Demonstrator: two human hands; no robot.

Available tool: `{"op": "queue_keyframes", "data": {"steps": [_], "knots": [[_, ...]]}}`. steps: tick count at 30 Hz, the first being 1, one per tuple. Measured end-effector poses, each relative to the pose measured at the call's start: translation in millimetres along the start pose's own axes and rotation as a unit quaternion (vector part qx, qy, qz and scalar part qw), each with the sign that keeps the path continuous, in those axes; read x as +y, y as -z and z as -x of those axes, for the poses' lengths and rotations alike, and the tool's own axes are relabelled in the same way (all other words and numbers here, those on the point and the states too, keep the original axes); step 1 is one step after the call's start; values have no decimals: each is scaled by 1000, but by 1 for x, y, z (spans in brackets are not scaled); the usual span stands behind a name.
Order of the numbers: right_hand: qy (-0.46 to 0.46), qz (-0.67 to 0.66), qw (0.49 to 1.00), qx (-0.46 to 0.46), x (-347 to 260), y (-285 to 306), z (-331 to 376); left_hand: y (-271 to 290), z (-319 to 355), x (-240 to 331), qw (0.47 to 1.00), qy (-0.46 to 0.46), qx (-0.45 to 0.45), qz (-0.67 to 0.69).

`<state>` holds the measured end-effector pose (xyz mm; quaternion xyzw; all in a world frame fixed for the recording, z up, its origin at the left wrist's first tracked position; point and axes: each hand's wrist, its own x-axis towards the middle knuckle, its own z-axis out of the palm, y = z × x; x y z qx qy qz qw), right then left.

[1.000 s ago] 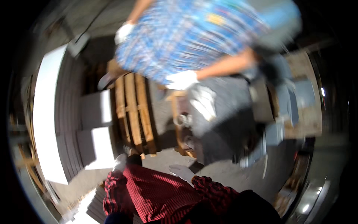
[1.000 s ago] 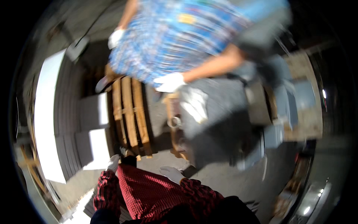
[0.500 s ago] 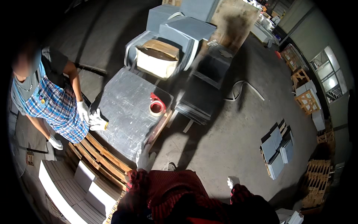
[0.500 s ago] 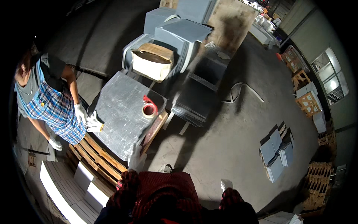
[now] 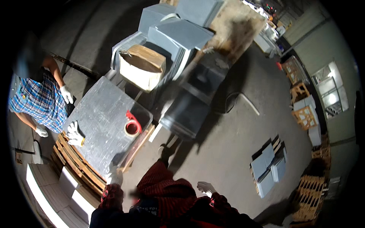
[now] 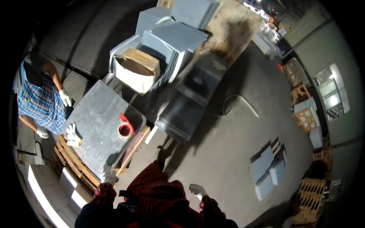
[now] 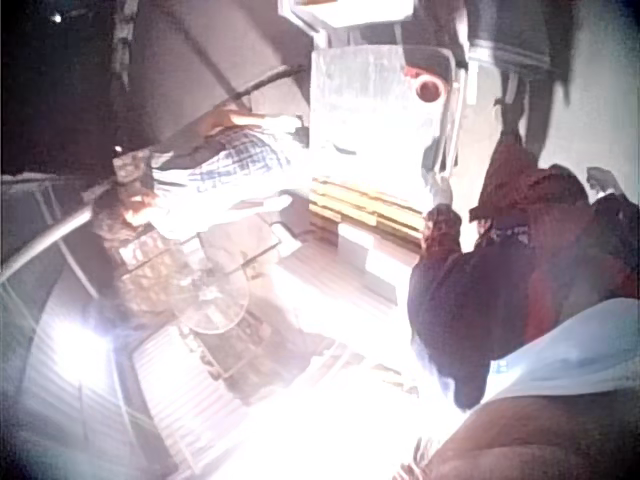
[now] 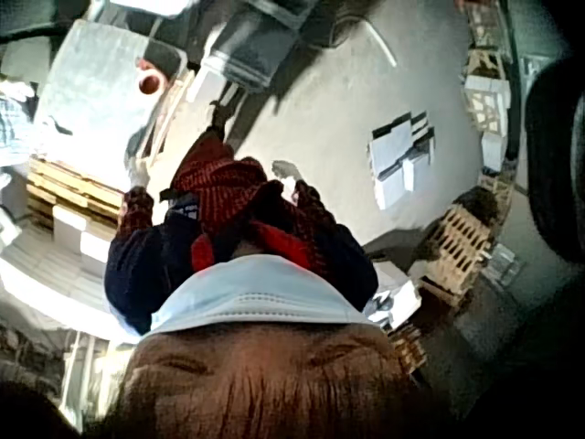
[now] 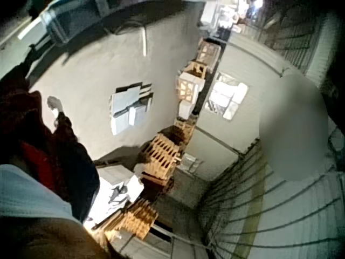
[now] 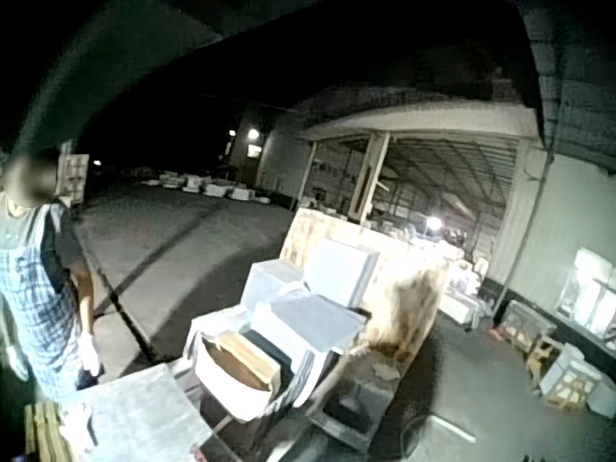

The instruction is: The person packs rectangular tiles into cardboard boxes with foam inserts, then seals the boxes using a handheld tape dispenser. They also handle stacks of dark gray tiles, placing them on a work table and into storage stacks.

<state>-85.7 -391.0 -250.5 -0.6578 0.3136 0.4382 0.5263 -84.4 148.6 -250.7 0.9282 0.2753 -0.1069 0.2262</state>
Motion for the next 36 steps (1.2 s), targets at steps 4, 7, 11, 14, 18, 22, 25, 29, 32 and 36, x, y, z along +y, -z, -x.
{"op": "queue_keyframes", "data": {"steps": [4,7,11,14,18,22,25,29,32,36], "knots": [[23,15,999,41,-48,55,-62,-12,-33,40,997,73,16,-32],[150,179,966,107,-114,92,-74,-4,-47,85,984,150,-46,-83],[256,187,931,183,-232,110,-114,-114,-86,-60,909,164,-40,-382],[207,181,937,217,-252,161,-128,-122,-124,-4,903,162,-235,-322],[220,368,868,249,-335,207,-140,-131,-124,46,862,56,-411,-291],[198,413,852,256,-424,260,-208,-184,-87,131,848,-61,-485,-205],[218,456,798,329,-464,329,-297,-257,-111,279,905,110,-395,-118],[272,500,771,285,-591,340,-374,-344,-108,407,932,-2,-359,-58],[313,547,698,340,-628,374,-429,-325,-170,547,934,85,-345,24],[300,625,627,356,-662,399,-485,-356,-213,599,944,212,-228,108]]}}
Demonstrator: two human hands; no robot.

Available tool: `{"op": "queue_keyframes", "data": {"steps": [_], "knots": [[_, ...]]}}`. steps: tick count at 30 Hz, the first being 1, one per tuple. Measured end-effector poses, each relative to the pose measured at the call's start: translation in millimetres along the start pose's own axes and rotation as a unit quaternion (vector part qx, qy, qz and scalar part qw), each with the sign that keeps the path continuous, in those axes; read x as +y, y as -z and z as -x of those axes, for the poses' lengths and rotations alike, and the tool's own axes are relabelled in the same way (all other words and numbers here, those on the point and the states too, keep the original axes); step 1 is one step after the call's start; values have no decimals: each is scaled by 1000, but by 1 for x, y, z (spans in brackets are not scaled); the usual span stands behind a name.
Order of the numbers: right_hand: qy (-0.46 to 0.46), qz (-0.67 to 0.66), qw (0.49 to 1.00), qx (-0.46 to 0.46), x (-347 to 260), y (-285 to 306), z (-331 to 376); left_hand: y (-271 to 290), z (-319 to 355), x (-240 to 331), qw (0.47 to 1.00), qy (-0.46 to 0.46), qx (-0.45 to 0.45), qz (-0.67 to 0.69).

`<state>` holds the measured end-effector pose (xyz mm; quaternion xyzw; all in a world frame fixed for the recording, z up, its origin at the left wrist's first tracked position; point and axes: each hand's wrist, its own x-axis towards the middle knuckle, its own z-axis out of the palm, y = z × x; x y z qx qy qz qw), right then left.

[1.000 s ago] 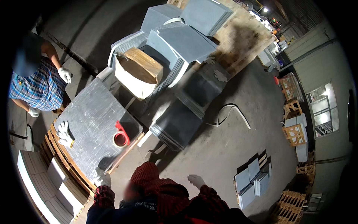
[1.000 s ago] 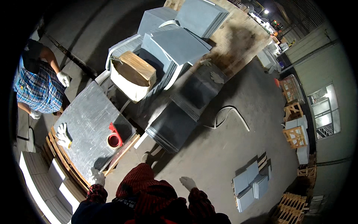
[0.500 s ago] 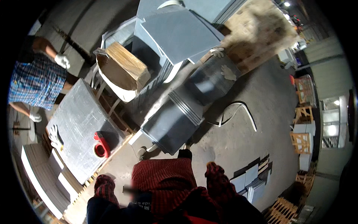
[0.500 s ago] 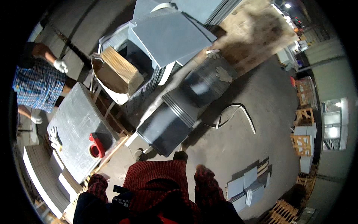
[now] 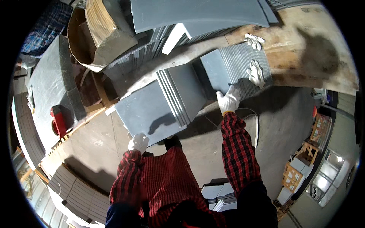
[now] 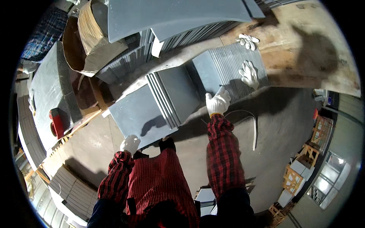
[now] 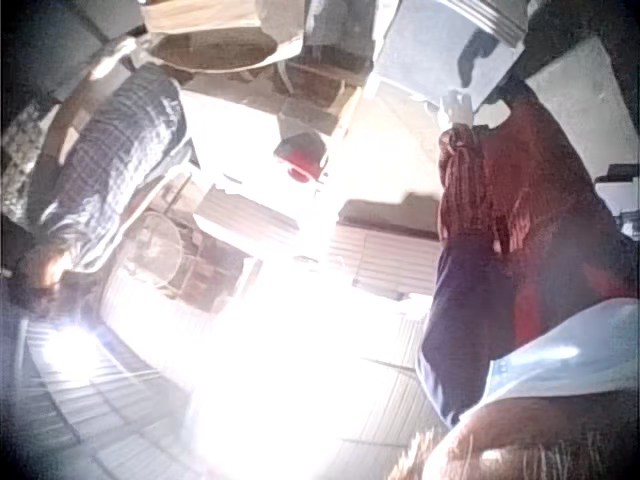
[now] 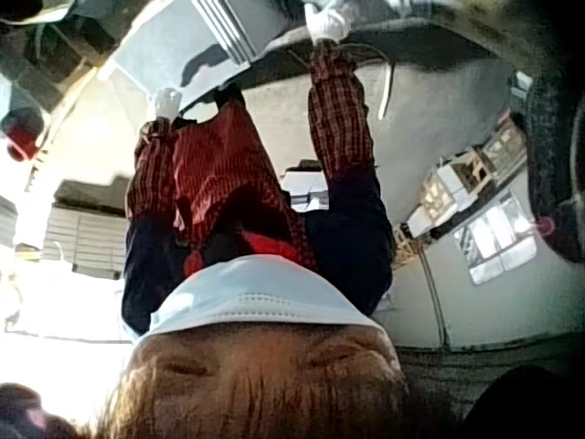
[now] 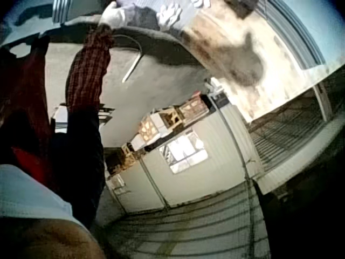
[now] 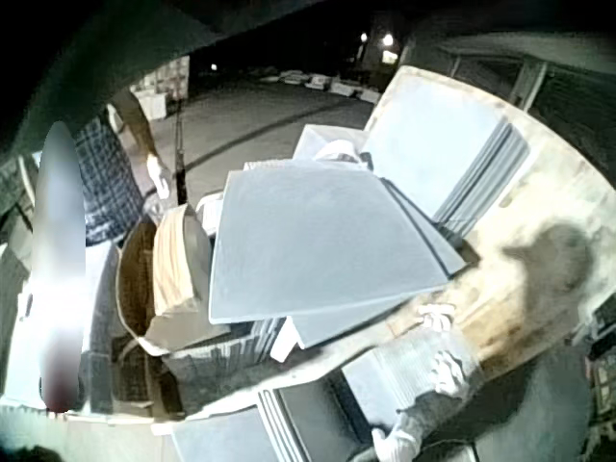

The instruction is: The person packs rectangular tiles into cardboard boxes with foam inserts, then seals the boxes using a handheld tape dispenser. They also handle stacks of dark gray tiles, placing them on a work table and into storage stacks.

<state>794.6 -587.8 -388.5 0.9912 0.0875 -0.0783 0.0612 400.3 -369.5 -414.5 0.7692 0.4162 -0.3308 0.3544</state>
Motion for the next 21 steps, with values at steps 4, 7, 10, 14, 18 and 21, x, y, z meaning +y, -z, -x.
{"op": "queue_keyframes", "data": {"steps": [4,7,10,14,18,21], "knots": [[-33,65,997,-23,6,-14,-36,-17,-42,17,998,-22,43,-51],[-36,98,994,-19,-1,-35,-45,-27,-66,11,997,-4,32,-74],[-17,141,990,19,-4,-49,-46,-35,-77,10,995,8,41,-87],[27,165,981,93,8,-71,-38,-37,-78,9,991,-2,53,-123],[8,153,985,80,-12,-68,-33,-39,-82,5,990,11,63,-126],[22,165,981,98,-8,-73,-30,-38,-82,4,988,1,67,-142]]}}
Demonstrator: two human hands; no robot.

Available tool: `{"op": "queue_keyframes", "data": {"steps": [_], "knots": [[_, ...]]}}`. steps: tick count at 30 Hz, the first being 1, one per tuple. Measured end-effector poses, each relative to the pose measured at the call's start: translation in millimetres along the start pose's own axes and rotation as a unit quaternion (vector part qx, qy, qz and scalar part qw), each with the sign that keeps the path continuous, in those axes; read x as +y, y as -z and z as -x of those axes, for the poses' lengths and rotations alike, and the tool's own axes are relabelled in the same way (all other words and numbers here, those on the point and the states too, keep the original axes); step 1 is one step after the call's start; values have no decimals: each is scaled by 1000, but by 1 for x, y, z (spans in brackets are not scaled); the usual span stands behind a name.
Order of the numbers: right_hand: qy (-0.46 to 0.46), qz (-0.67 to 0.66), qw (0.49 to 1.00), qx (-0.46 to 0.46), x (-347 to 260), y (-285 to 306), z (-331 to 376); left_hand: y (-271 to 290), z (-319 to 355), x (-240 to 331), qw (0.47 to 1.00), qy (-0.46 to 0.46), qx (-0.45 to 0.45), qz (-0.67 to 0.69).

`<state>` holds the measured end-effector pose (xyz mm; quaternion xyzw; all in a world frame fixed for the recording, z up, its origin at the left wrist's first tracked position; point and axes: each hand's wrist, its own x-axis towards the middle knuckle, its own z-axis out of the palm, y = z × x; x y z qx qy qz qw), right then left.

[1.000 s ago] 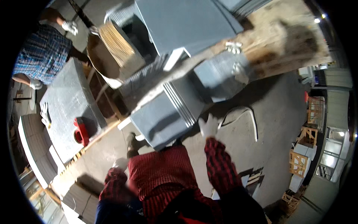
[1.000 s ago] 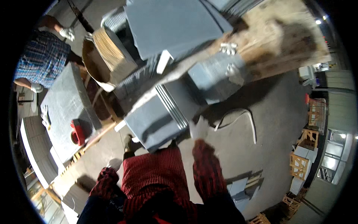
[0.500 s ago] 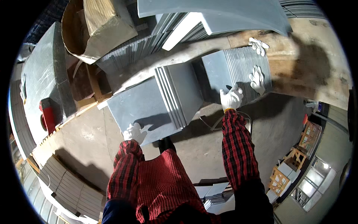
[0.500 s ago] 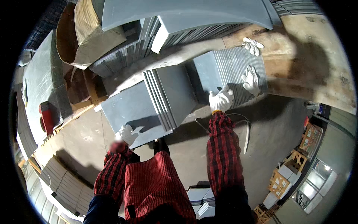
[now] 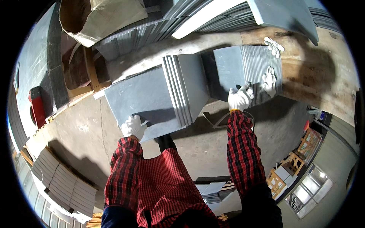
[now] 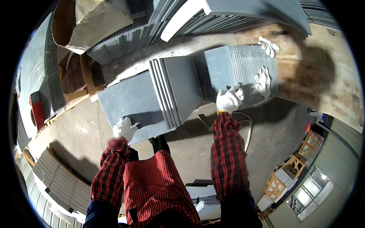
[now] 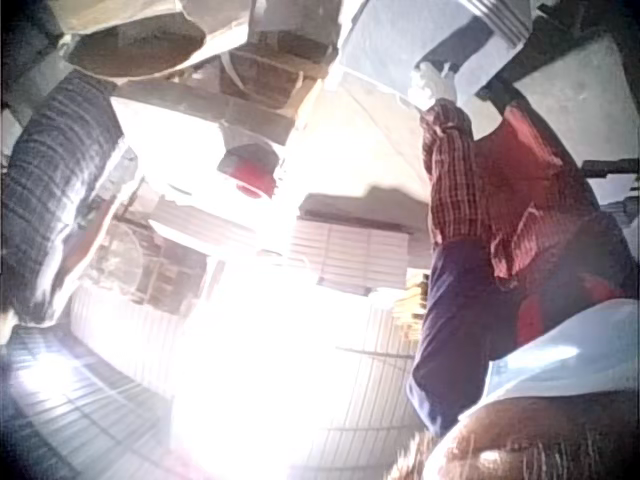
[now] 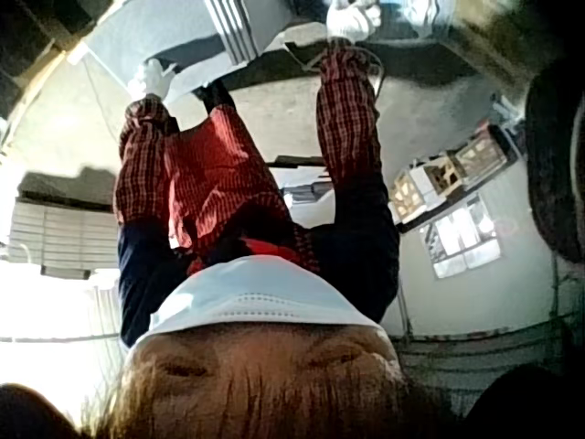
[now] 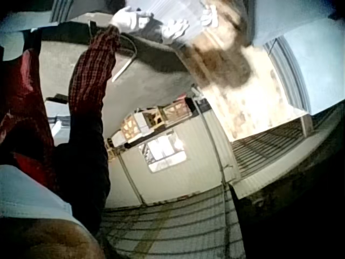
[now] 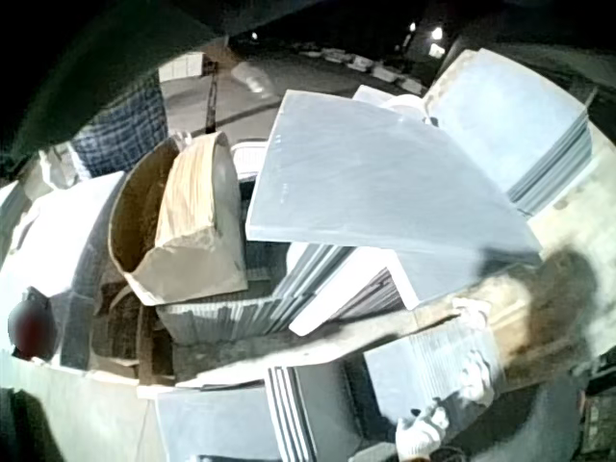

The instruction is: The person packs rectangular tiles into cardboard boxes with foam inserts, then seals the boxes using a handheld tape dispenser. They also handle stacks of dark gray tiles, placing them on a work table and into storage stacks.

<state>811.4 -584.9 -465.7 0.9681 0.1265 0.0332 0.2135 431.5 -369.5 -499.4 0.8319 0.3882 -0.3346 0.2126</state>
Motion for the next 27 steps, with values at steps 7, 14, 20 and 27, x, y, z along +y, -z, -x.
{"op": "queue_keyframes", "data": {"steps": [7,14,20,27], "knots": [[-3,-14,1000,-18,3,11,-2,-2,4,2,1000,5,-8,-6],[25,-58,998,12,13,9,3,7,2,10,1000,6,-15,-8],[74,-132,988,40,-3,13,26,1,13,4,1000,12,-13,4],[143,-178,934,-276,-8,-5,-17,4,9,8,1000,-6,-21,-9]]}}
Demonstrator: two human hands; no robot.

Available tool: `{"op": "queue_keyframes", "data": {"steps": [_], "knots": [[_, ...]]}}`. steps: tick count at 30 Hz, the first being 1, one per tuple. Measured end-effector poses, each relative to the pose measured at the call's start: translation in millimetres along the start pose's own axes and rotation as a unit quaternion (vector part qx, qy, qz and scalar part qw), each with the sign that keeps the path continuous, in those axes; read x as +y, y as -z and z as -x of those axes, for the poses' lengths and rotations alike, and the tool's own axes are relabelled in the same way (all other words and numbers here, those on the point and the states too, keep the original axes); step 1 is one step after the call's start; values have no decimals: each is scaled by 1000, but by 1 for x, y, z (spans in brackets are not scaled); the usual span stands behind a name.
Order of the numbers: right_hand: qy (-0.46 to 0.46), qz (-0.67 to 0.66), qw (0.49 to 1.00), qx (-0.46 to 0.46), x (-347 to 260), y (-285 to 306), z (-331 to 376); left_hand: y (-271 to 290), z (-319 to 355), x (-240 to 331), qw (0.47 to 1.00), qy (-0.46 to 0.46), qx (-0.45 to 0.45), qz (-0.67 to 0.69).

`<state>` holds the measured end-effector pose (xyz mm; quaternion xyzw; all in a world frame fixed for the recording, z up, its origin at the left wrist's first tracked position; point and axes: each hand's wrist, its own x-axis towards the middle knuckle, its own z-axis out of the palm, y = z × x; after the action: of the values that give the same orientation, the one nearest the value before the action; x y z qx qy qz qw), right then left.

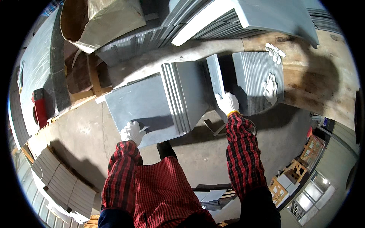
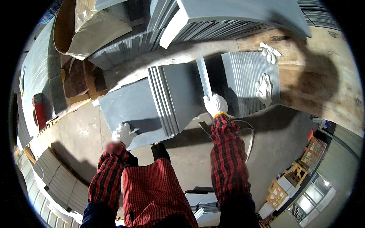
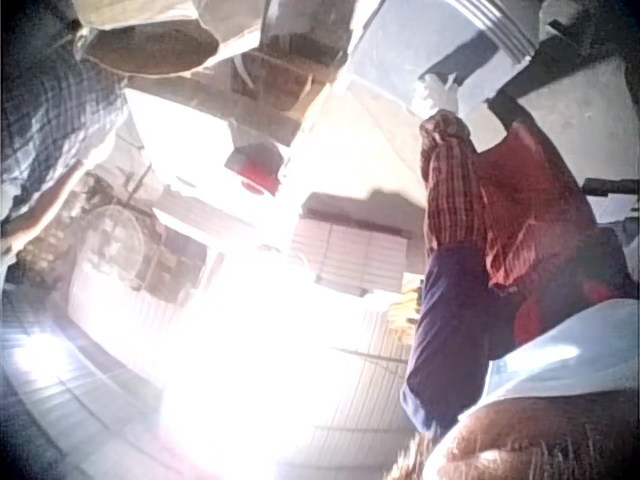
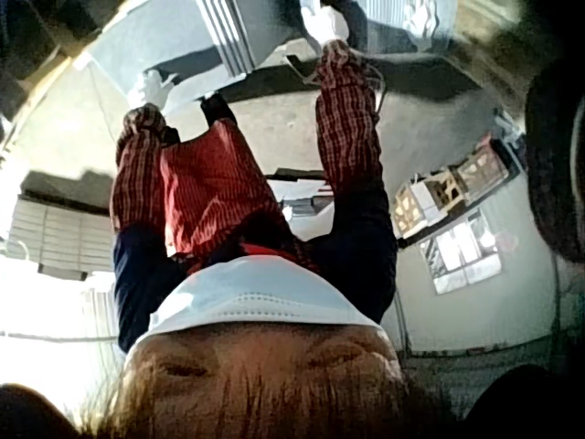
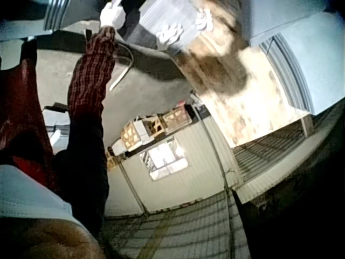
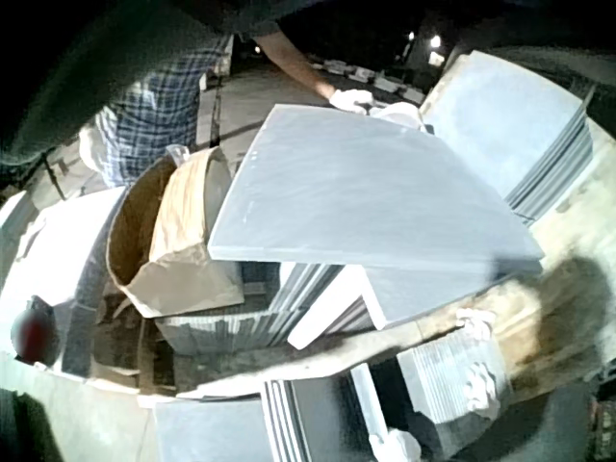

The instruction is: The person packs rectangular tiles into cardboard boxes with foam inserts, then seals the boxes using a handheld tape dispenser. They also handle stacks of dark gray tiles, placing them on a work table and into storage stacks.

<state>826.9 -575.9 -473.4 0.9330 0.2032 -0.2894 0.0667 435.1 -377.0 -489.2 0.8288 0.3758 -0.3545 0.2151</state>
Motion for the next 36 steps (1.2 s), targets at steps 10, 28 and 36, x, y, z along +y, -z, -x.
{"op": "queue_keyframes", "data": {"steps": [10,28,36], "knots": [[95,-24,995,0,43,53,34,15,6,6,997,50,-58,26],[-34,-446,873,-196,-53,147,481,-25,252,-53,628,-38,-157,761],[77,-499,820,-269,-209,-3,564,2,391,-284,562,91,187,800]]}}
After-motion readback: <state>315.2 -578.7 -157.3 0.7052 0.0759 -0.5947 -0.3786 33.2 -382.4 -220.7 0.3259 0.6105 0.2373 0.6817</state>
